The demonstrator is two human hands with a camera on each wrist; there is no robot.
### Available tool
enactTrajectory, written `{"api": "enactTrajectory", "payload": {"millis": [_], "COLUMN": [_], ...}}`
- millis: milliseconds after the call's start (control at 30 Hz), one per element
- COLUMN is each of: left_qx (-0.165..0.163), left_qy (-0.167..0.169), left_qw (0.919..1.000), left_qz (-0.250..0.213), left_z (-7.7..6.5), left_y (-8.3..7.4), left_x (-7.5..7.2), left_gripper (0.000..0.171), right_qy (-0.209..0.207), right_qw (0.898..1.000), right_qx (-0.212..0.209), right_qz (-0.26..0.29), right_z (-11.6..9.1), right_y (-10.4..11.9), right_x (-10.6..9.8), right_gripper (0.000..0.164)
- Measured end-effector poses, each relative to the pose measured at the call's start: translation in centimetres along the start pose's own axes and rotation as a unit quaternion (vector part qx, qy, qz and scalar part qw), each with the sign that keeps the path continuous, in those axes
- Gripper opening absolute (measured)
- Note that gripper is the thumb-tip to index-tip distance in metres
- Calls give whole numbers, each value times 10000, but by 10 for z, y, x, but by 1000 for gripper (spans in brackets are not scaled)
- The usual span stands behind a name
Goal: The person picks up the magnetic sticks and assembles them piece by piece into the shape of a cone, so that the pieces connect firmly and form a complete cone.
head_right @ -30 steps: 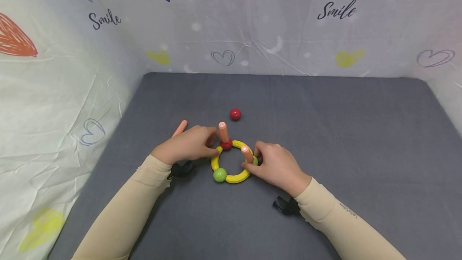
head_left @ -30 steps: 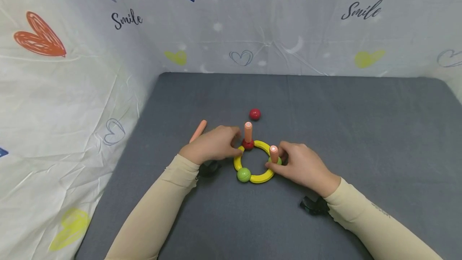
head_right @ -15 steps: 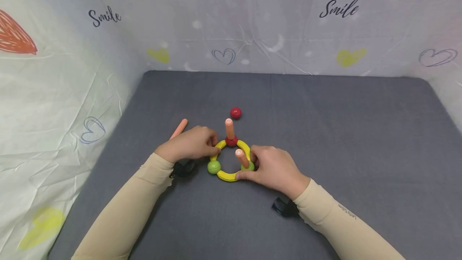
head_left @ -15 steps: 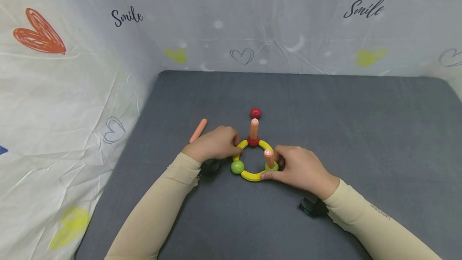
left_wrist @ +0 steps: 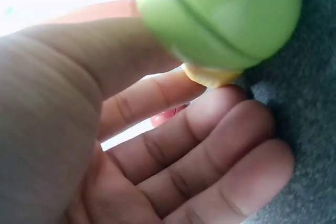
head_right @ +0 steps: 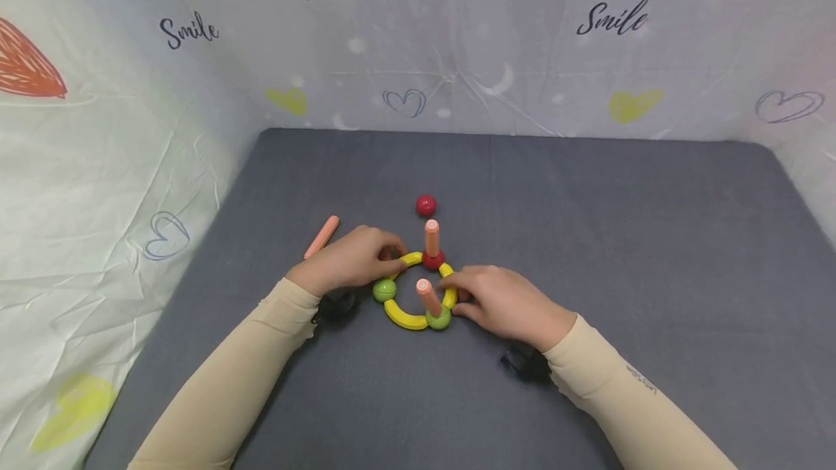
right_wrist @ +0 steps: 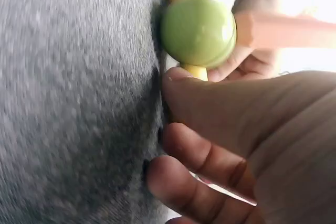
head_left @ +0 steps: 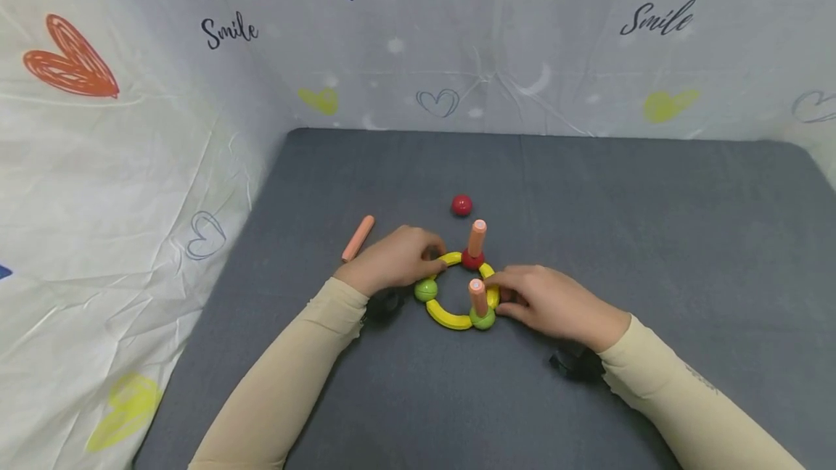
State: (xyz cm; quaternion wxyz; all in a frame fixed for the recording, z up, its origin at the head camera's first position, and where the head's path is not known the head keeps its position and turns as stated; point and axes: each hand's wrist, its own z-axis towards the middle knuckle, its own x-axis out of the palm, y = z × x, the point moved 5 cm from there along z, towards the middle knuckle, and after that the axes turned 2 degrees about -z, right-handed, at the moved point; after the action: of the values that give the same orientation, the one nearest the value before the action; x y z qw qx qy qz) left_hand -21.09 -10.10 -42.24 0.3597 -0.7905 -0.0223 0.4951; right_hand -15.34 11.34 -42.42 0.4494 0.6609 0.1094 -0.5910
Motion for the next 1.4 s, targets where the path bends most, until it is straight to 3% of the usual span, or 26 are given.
{"api": "enactTrajectory", "payload": {"millis": [133, 233, 300, 400, 467, 567, 700, 833, 1000, 1167, 1300, 1400], "left_qx": [38, -145, -378, -876, -1232, -1820, -2198, -2018, -1545, -817, -342, -40], "left_qy": [-51, -592, -1114, -1753, -1905, -1823, -1411, -1216, -1309, -1534, -1519, -1526], "left_qw": [10000, 9965, 9855, 9570, 9439, 9370, 9431, 9524, 9678, 9824, 9876, 9857], "left_qz": [12, 575, 1222, 2139, 2401, 2359, 2057, 1932, 1495, 682, -185, -709], "left_z": [2, -1, -7, -19, -24, -31, -34, -30, -23, -21, -23, -26], "left_y": [-1, 3, 9, 20, 27, 37, 43, 40, 29, 12, -1, -10], "left_x": [-2, -14, -26, -43, -49, -55, -55, -51, -46, -44, -45, -47], "left_gripper": [21, 25, 27, 29, 26, 18, 19, 28, 30, 19, 11, 10], "right_qy": [-49, -53, -51, -79, -93, -96, -43, 25, -20, -19, 25, 59], "right_qw": [10000, 10000, 10000, 10000, 9999, 9999, 9999, 9998, 9999, 9998, 9997, 9996], "right_qx": [-15, 16, 6, -48, -50, -60, -14, 86, 130, 155, 215, 259], "right_qz": [-44, -34, -10, 37, 49, 61, 101, 151, 112, 91, 82, 85], "right_z": [-4, -4, -2, 1, 1, 2, 3, 3, 3, 3, 4, 4], "right_y": [-2, -3, -3, -2, -1, 0, 0, 0, 0, 0, 1, 1], "right_x": [-2, -2, 0, 1, 2, 2, 2, 3, 5, 5, 6, 6], "right_gripper": [30, 30, 31, 31, 31, 30, 27, 25, 23, 19, 17, 17]}}
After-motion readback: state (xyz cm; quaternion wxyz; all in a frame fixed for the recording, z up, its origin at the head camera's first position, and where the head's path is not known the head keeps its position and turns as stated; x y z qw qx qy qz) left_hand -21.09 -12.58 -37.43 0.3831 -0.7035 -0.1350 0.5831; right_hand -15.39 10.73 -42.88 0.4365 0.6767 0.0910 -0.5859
